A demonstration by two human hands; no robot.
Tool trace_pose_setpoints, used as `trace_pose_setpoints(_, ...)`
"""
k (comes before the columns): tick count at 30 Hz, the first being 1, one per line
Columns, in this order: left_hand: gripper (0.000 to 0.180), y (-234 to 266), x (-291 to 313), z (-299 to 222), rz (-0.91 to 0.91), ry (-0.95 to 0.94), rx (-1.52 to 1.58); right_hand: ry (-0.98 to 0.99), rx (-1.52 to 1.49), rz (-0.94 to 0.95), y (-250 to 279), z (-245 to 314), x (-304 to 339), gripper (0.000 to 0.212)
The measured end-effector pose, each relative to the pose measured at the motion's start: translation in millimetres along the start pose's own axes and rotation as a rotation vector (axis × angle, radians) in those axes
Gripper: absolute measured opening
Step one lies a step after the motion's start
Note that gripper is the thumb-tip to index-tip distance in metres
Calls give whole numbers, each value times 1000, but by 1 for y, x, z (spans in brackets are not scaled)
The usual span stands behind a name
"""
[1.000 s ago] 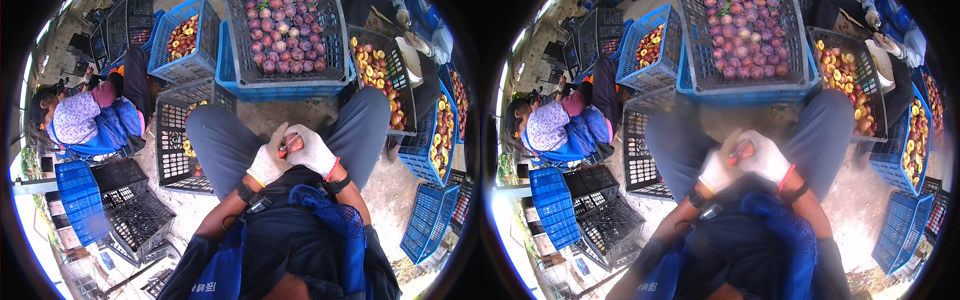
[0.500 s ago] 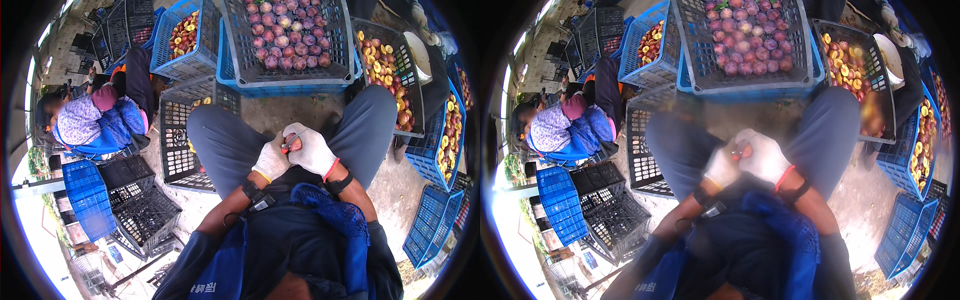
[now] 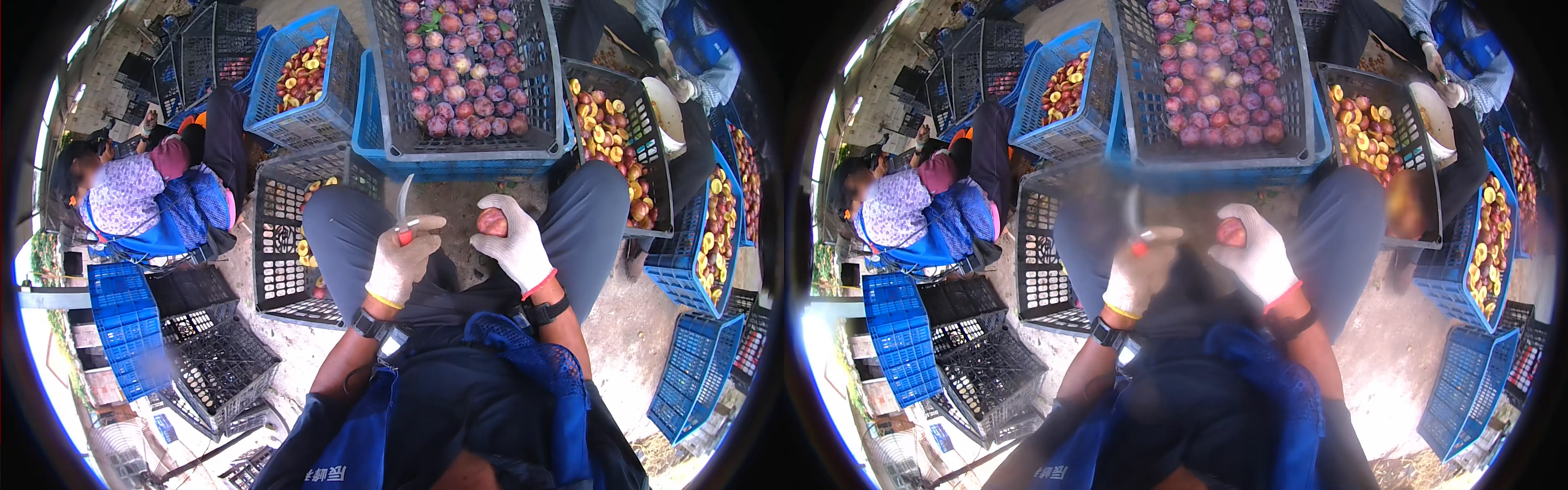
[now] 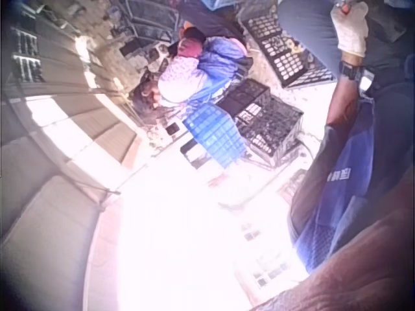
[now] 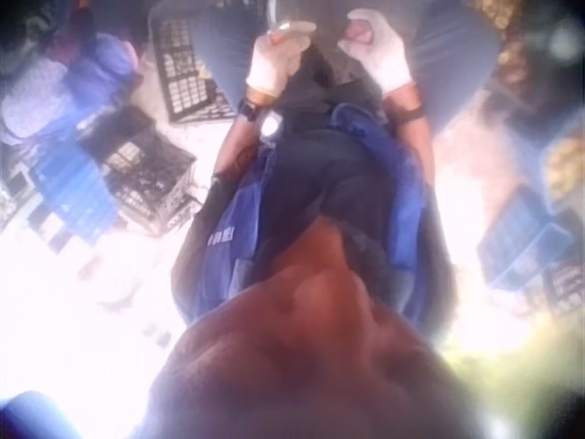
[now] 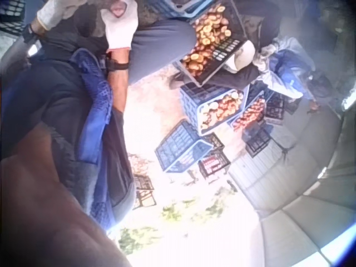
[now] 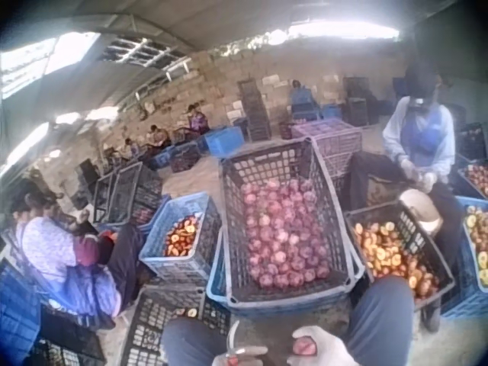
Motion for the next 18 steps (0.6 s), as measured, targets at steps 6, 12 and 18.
trace_pose_setpoints(6, 11, -21, 26, -3, 110, -34, -253, -420, -1084, 95, -22, 10, 14, 49)
trace_pose_setpoints(12, 20, -43, 36, -8, 79, -412, -412, -424, -1251, 132, -31, 33, 23, 63)
trace_pose_setpoints(18, 23, -39, 34, -6, -4, -509, -554, -418, -1234, 147, -36, 43, 26, 66)
Point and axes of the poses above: each hand's wrist, its own x-axis away from the middle knuckle, its own y-axis out of the back of the hand, z = x × y, the point moved 9 cm from there along -x, towards the middle knuckle, and after that the axes turned 11 degrees about -z, right-handed, at the moved point
